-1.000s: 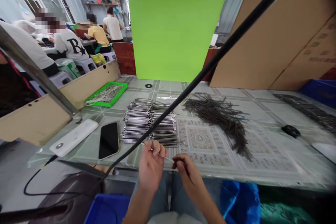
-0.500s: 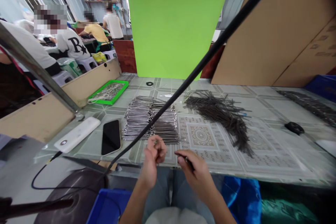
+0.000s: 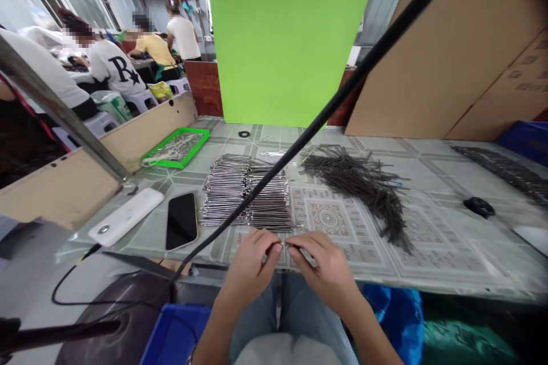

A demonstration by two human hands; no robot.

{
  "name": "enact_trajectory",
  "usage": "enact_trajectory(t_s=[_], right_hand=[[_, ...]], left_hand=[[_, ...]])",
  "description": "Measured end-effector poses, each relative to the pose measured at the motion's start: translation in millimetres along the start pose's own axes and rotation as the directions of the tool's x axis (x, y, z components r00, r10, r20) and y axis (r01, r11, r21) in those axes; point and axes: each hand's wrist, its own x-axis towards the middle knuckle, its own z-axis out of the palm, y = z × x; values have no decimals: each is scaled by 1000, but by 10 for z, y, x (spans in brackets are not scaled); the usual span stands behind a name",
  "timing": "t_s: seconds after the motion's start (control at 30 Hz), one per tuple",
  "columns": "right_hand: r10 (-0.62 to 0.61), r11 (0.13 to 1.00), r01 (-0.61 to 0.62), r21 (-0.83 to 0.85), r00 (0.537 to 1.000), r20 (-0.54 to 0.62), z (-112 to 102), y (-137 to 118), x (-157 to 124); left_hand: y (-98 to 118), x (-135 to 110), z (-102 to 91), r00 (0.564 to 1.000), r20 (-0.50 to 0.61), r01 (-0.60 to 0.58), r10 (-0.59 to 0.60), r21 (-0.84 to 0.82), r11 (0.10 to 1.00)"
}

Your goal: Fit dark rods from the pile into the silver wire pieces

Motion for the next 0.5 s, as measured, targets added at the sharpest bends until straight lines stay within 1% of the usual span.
enact_trajectory(t_s=[0.13,0.3,0.5], right_hand=[[3,1000,-2,-28,998,60,17,17,-9],[27,998,-25,-55,999,42,3,50,-28],[14,998,-10,-55,997,72,7,83,-56]], left_hand=[[11,9,-9,1000,19,-23,22,52,998],[7,14,-25,999,51,-23,18,104,994],[12,17,-32,992,127,-42,19,176,984]])
